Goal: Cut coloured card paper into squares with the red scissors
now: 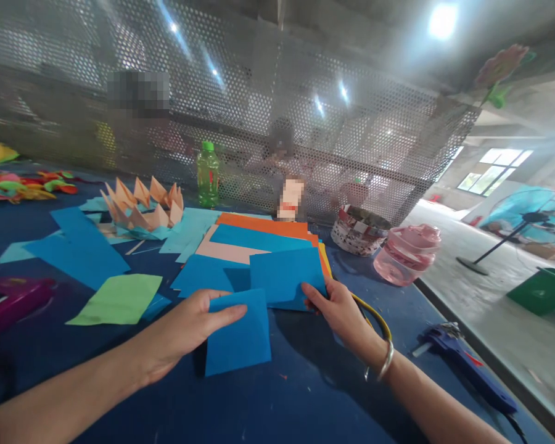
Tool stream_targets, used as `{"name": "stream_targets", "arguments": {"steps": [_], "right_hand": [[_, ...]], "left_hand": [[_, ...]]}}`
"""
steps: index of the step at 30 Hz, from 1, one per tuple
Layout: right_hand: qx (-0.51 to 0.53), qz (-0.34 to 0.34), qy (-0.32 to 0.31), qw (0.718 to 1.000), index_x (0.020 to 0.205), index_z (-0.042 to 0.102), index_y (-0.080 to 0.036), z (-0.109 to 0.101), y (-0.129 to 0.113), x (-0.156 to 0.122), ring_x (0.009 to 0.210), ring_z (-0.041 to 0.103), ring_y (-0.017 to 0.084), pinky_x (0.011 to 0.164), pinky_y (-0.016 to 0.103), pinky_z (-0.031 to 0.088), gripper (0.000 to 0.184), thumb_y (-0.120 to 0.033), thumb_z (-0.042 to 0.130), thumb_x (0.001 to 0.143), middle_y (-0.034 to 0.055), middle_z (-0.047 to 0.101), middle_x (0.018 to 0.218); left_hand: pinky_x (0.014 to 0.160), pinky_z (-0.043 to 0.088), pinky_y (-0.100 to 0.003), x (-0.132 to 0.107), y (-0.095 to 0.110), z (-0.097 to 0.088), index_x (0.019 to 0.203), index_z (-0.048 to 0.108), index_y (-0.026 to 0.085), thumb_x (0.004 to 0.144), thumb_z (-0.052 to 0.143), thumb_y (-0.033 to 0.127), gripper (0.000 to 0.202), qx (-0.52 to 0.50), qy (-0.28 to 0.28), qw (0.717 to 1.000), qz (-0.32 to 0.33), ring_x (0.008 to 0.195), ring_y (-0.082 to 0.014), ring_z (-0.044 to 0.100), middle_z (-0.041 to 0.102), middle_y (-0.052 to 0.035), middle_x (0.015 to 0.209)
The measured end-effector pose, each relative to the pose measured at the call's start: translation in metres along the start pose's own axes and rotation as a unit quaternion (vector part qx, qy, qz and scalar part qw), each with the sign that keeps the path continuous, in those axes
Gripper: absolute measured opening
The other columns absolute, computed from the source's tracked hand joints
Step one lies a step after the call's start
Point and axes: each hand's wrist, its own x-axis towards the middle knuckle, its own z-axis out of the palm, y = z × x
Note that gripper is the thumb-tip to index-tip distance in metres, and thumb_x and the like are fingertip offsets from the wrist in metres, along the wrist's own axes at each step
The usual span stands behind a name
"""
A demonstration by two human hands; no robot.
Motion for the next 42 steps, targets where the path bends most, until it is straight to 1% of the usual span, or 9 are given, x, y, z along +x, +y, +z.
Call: {"name": "stream_targets", "arguments": {"steps": [7, 12, 18, 21, 26, 30, 32, 35, 42], "right_hand": [[0.029, 0.006, 0.001, 1.0, 0.071, 0.053, -0.019, 0.002, -0.002, -0.003, 0.061, 0.057, 0.015, 0.058, 0.026, 0.045, 0.037, -0.052, 0.058, 0.087, 0.0006, 0.06, 0.064], [0.014, -0.001, -0.022, 1.0, 0.073, 0.054, -0.018, 0.005, -0.005, -0.007, 0.062, 0.058, 0.015, 0.058, 0.025, 0.044, 0.036, -0.051, 0.058, 0.087, 0.0013, 0.064, 0.067], [0.042, -0.025, -0.089, 0.995, 0.081, 0.06, -0.017, 0.012, -0.006, -0.015, 0.07, 0.061, 0.017, 0.064, 0.028, 0.049, 0.029, -0.045, 0.06, 0.088, 0.0021, 0.066, 0.076], [0.034, -0.052, -0.104, 0.993, 0.085, 0.066, -0.016, 0.016, -0.008, -0.019, 0.072, 0.061, 0.016, 0.068, 0.028, 0.048, 0.024, -0.039, 0.061, 0.089, 0.0018, 0.068, 0.079], [0.065, -0.053, -0.127, 0.988, 0.091, 0.07, -0.017, 0.02, -0.016, -0.024, 0.081, 0.063, 0.018, 0.075, 0.029, 0.051, 0.022, -0.037, 0.071, 0.082, 0.0024, 0.072, 0.09], [0.113, -0.038, -0.112, 0.987, 0.101, 0.068, -0.019, 0.023, -0.019, -0.027, 0.085, 0.064, 0.019, 0.076, 0.029, 0.05, 0.033, -0.035, 0.078, 0.074, 0.0027, 0.072, 0.097], [0.084, -0.033, -0.081, 0.993, 0.092, 0.069, -0.019, 0.025, -0.019, -0.028, 0.077, 0.061, 0.016, 0.07, 0.027, 0.048, 0.024, -0.03, 0.078, 0.073, 0.0002, 0.07, 0.086], [0.041, -0.032, -0.06, 0.997, 0.085, 0.069, -0.02, 0.026, -0.02, -0.029, 0.068, 0.056, 0.013, 0.063, 0.024, 0.043, 0.012, -0.024, 0.074, 0.075, -0.0029, 0.065, 0.074], [0.03, -0.055, -0.073, 0.995, 0.094, 0.067, -0.021, 0.024, -0.026, -0.03, 0.077, 0.059, 0.014, 0.069, 0.024, 0.046, 0.018, -0.023, 0.072, 0.077, -0.0017, 0.067, 0.086]], "left_hand": [[0.082, 0.059, -0.038, 0.002, 0.003, -0.002, 0.095, 0.072, 0.031, 0.059, 0.082, 0.056, 0.045, 0.038, 0.009, 0.999, -0.006, 0.119, -0.0355, 0.061, 0.072, -0.0073, 0.121], [0.102, 0.047, -0.044, 0.011, 0.0, -0.007, 0.11, 0.071, 0.031, 0.064, 0.081, 0.048, 0.05, 0.023, 0.068, 0.995, 0.072, 0.13, -0.0349, 0.051, 0.06, -0.0079, 0.139], [0.087, 0.057, -0.039, 0.007, 0.006, -0.004, 0.112, 0.072, 0.031, 0.069, 0.079, 0.045, 0.046, -0.032, -0.05, 0.992, 0.11, 0.106, -0.0317, 0.069, 0.075, -0.004, 0.116], [0.091, 0.055, -0.038, 0.005, 0.007, -0.001, 0.091, 0.08, 0.032, 0.066, 0.082, 0.041, 0.027, 0.051, -0.001, 0.985, 0.167, 0.112, -0.0338, 0.065, 0.077, -0.0023, 0.111], [0.076, 0.055, -0.029, 0.009, -0.005, 0.001, 0.084, 0.08, 0.03, 0.08, 0.07, 0.038, 0.014, 0.218, 0.053, 0.908, 0.354, 0.093, -0.0266, 0.069, 0.076, -0.0042, 0.093], [0.081, 0.051, -0.024, 0.011, -0.019, 0.001, 0.116, 0.069, 0.033, 0.088, 0.063, 0.021, 0.031, 0.26, 0.074, 0.795, 0.543, 0.084, -0.0154, 0.068, 0.073, 0.0007, 0.095], [0.085, 0.049, -0.022, 0.01, -0.024, 0.002, 0.137, 0.051, 0.038, 0.089, 0.061, 0.018, 0.053, 0.266, 0.075, 0.778, 0.564, 0.085, -0.0127, 0.068, 0.072, 0.0032, 0.097], [0.081, 0.049, -0.022, 0.007, -0.025, 0.004, 0.147, 0.032, 0.041, 0.09, 0.06, 0.021, 0.066, 0.263, 0.055, 0.814, 0.514, 0.082, -0.0123, 0.066, 0.07, 0.0052, 0.092], [0.06, 0.044, -0.025, 0.014, -0.016, 0.003, 0.133, 0.048, 0.03, 0.08, 0.071, 0.036, 0.059, 0.167, -0.015, 0.93, 0.329, 0.081, -0.0184, 0.063, 0.067, -0.0007, 0.097]]}}
